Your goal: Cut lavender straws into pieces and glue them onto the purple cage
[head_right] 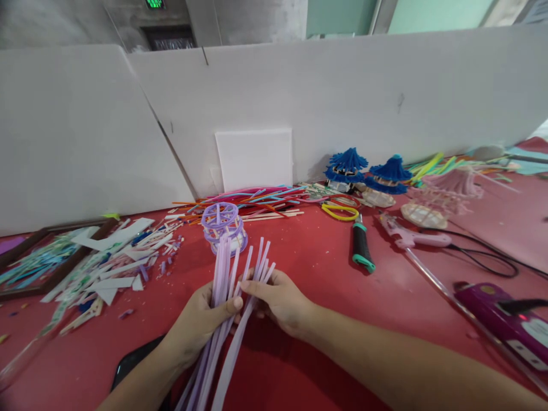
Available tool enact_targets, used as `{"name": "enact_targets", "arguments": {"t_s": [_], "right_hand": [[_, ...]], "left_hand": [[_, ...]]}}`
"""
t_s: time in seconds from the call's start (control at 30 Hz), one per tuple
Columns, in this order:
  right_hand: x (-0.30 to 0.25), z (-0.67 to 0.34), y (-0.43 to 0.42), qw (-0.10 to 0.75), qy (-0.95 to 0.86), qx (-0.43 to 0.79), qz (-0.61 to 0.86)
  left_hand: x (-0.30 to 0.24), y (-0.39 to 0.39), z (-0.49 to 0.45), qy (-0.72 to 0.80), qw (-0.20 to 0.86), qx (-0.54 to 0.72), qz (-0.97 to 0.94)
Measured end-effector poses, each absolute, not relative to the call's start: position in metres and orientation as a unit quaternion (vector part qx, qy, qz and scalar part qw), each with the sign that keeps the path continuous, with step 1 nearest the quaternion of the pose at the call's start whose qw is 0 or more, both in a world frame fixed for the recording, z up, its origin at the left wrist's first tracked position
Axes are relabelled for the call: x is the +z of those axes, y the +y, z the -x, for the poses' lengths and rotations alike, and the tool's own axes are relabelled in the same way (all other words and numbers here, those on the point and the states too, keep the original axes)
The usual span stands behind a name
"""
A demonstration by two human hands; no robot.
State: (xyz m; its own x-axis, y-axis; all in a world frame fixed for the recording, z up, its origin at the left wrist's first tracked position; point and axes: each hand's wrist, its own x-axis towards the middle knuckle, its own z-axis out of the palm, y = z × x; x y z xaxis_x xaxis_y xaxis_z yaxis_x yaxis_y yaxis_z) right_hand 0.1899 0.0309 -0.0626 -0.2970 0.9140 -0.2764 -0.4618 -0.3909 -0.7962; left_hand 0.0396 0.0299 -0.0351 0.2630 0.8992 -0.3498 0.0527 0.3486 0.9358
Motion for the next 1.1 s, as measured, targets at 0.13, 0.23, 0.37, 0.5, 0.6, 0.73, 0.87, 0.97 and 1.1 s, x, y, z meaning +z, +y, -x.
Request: {"name": "enact_targets", "arguments": {"t_s": [0.13, 0.23, 0.37, 0.5, 0.6, 0.73, 0.87, 0.97, 1.1], "right_hand": [[-0.065, -0.190, 0.032, 0.465, -0.279, 0.753, 0.373], [-0.066, -0.188, 0.033, 0.468, -0.270, 0.754, 0.373], [-0.066, -0.187, 0.032, 0.457, -0.284, 0.767, 0.350], [-0.066, -0.186, 0.033, 0.457, -0.290, 0.775, 0.327], [-0.066, -0.186, 0.034, 0.464, -0.277, 0.792, 0.284], [-0.064, -0.187, 0.034, 0.449, -0.243, 0.829, 0.229], [-0.064, -0.189, 0.033, 0.469, -0.190, 0.834, 0.220], [-0.065, -0.191, 0.035, 0.479, -0.163, 0.837, 0.209], [-0.068, -0.194, 0.041, 0.484, -0.143, 0.846, 0.170]], "left_hand": [[-0.037, 0.032, -0.038, 0.496, 0.639, 0.336, -0.483], [-0.040, 0.034, -0.038, 0.496, 0.646, 0.353, -0.460], [-0.048, 0.036, -0.041, 0.499, 0.650, 0.401, -0.410], [-0.037, 0.035, -0.038, 0.473, 0.694, 0.404, -0.362], [0.008, 0.037, -0.023, 0.445, 0.711, 0.424, -0.341], [0.102, 0.059, -0.009, 0.395, 0.620, 0.507, -0.450], [0.168, 0.122, -0.029, 0.392, 0.348, 0.545, -0.654], [0.178, 0.181, -0.058, 0.448, 0.028, 0.355, -0.820], [0.154, 0.231, -0.100, 0.429, -0.040, 0.141, -0.891]]}}
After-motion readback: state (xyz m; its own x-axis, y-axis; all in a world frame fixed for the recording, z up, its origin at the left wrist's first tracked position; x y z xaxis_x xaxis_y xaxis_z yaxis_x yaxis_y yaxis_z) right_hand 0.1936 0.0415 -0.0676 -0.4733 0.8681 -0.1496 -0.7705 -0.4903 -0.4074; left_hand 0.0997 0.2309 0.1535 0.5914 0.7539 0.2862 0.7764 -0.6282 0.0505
